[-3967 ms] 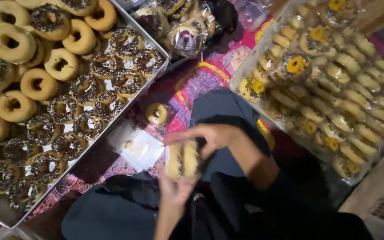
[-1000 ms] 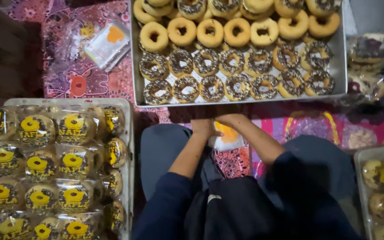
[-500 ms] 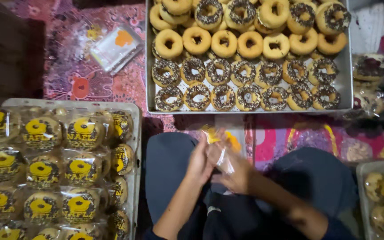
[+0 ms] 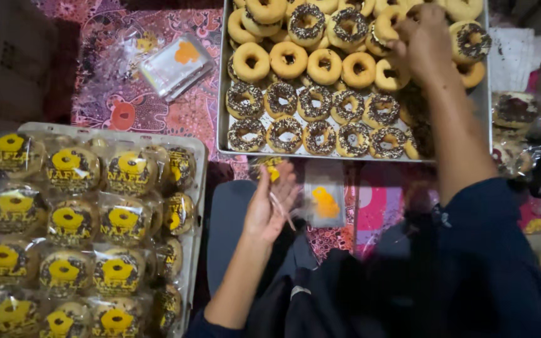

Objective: The person sits on the floor and repeatedly picks doughnuts from a metal tray, places them into clear plastic bags, and sets the filled bags into a crate. The doughnuts include plain and chocolate-sprinkled varieties.

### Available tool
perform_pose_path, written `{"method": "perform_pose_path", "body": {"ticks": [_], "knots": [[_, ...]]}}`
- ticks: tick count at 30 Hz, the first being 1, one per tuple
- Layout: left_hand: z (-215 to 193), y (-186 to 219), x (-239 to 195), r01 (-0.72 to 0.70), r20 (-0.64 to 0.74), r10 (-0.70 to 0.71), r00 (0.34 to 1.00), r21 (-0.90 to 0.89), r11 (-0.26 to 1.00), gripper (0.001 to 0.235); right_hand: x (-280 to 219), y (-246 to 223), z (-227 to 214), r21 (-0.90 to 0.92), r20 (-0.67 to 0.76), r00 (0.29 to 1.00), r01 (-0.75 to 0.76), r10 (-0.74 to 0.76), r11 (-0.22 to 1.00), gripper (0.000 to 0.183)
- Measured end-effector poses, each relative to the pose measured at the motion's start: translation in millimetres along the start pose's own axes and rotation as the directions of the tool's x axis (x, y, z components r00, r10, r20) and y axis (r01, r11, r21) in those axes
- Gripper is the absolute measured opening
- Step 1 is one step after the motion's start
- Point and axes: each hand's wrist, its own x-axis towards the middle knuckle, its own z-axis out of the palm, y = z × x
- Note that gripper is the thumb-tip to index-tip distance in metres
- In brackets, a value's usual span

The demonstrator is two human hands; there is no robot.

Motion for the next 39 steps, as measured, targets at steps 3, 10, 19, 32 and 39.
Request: {"method": "perform_pose_path", "body": {"ticks": [3, 10, 19, 32, 39], "knots": [[23, -14, 6, 0.035, 0.044, -0.038, 0.998, 0.048, 0.998, 0.059, -12, -11, -33, 0.079, -0.165, 0.985, -0.027, 0.04, 0.996, 0.024], [39, -24, -1, 0.207, 0.419, -0.186, 0.889, -0.004, 0.978, 0.063, -235, -132, -73, 0.527, 0.534, 0.815, -0.111, 0.227, -0.842, 0.047], [68, -69, -46, -0.079, 0.456, -0.131, 0.88, 0.414, 0.907, 0.048, -384, -170, -11, 0.51, 0.682, 0.713, -0.307, 0.161, -0.803, 0.043], [42, -122, -67, 0.163, 0.221, -0.181, 0.958, 0.098, 0.982, 0.063, -338, -200, -125, 0.921, -0.15, 0.931, 0.01, 0.332, 0.389, 0.074], [58, -96, -120, -0.706, 0.704, 0.382, 0.599, 0.689, -0.161, 0.111, -319, -179, -168, 0.613, -0.077, 0.997, 0.035, 0.016, 0.789, 0.013]]}}
